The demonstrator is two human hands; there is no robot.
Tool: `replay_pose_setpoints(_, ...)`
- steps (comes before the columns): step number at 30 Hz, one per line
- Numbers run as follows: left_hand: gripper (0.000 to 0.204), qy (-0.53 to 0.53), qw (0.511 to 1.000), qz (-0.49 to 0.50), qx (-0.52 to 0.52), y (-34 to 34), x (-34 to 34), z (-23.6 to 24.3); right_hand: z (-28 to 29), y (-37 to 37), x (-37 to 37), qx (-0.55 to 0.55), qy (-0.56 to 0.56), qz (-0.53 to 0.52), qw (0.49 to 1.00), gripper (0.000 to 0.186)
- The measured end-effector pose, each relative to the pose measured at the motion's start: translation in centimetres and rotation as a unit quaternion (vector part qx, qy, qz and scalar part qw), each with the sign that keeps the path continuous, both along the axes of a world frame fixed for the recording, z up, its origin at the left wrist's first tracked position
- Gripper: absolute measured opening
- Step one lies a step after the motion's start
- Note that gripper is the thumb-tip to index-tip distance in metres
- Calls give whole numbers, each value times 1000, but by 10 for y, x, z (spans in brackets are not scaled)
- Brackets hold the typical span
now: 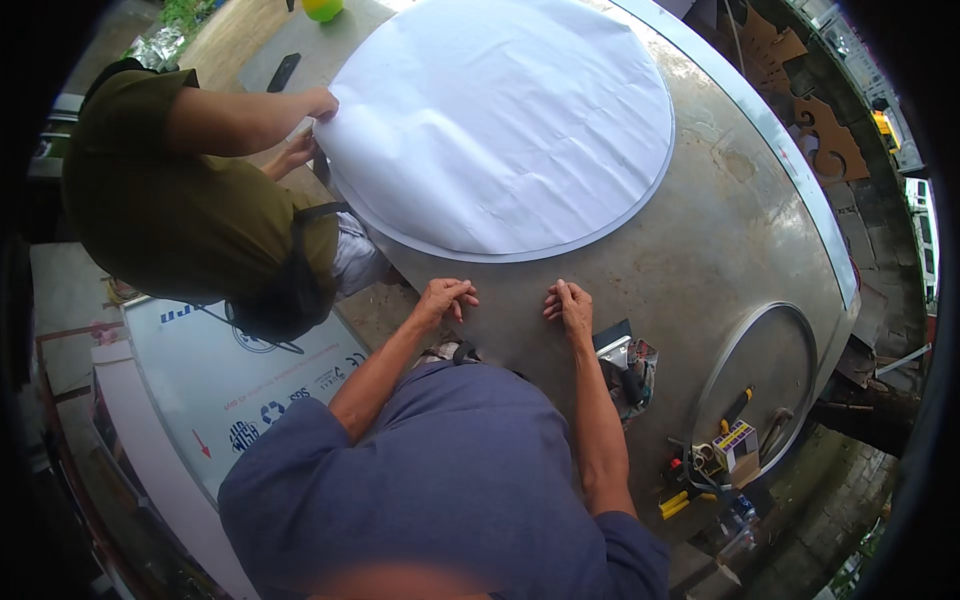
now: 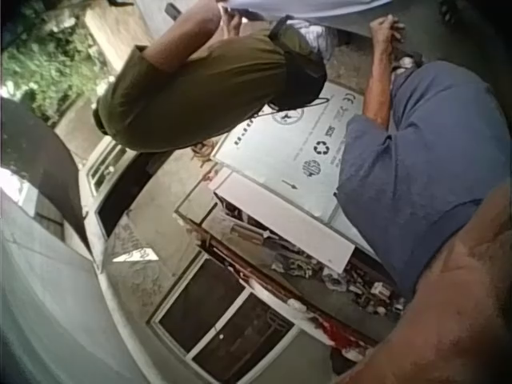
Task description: Applying a large white circular vinyl decal onto a metallic surface with help from another person.
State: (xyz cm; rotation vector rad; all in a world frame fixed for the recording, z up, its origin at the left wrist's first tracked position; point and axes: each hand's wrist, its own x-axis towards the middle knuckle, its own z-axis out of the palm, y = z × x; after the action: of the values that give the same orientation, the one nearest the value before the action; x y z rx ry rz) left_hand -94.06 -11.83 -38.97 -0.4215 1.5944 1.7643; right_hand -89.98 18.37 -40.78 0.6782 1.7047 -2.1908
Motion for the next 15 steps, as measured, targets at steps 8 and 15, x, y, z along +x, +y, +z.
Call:
replay_pose_setpoints(8,36,-8,1000,6,9,0,-2,2,0,3,-2,-14,-6,2,1000,34)
replay_pose_setpoints(15,36,-3,1000,1,5,0,-4,-2,-3,3,-5,-15,-10,-1,1000,33)
